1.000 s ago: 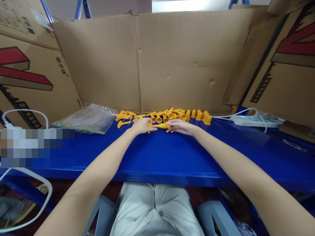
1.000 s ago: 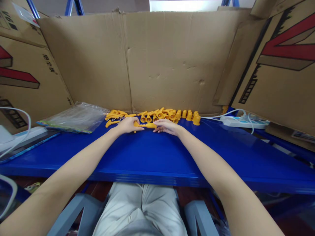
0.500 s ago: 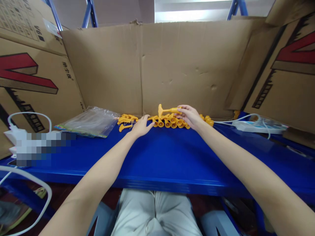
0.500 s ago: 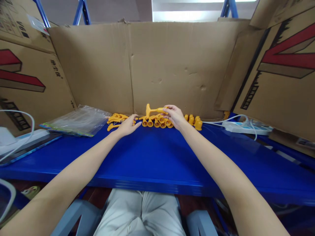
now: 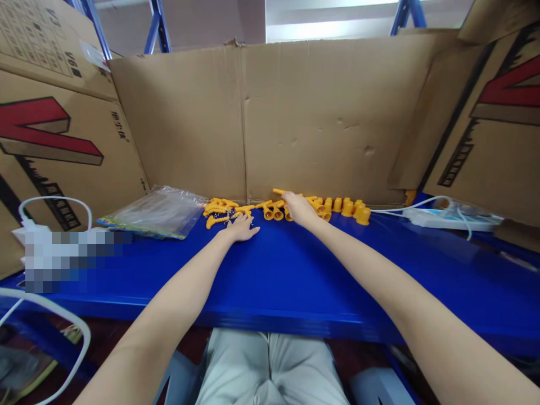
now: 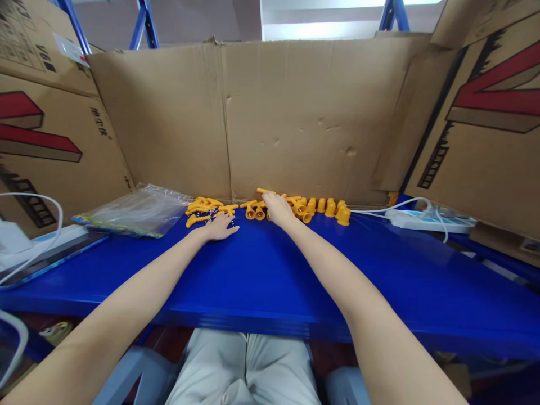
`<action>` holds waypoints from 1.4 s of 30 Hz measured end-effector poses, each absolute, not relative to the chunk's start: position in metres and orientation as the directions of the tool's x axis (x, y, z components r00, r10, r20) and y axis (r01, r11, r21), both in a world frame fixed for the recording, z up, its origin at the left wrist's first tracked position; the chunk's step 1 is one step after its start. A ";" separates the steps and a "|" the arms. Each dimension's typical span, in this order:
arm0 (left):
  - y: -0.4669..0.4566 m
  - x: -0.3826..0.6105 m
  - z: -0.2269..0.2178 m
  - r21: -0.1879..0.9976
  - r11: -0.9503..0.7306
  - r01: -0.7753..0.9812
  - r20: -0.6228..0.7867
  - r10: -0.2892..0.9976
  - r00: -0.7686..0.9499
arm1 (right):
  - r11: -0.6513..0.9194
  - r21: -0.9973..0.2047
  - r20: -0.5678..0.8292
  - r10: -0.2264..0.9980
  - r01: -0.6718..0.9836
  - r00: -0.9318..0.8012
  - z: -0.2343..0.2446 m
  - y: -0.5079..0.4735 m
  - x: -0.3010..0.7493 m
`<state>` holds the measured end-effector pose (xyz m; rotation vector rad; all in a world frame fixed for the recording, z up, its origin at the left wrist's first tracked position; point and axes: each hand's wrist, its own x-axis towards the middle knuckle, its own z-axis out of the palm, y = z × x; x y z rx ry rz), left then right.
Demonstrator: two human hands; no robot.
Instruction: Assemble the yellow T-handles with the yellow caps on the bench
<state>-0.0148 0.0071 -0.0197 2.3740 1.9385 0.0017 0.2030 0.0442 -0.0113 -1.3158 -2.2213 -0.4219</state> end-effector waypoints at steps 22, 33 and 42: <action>0.025 -0.022 -0.031 0.179 -0.260 0.949 0.012 0.965 0.262 | -0.094 -0.356 0.406 0.881 0.930 0.244 0.059 0.053 0.319; 0.029 -0.025 -0.034 0.193 -0.294 0.936 0.054 0.956 0.289 | -0.394 -0.593 0.232 0.752 0.702 0.617 -0.047 0.029 0.376; 0.026 -0.025 -0.031 0.167 -0.308 0.937 0.079 0.951 0.299 | -0.425 -0.536 0.209 0.771 0.729 0.602 -0.052 0.037 0.387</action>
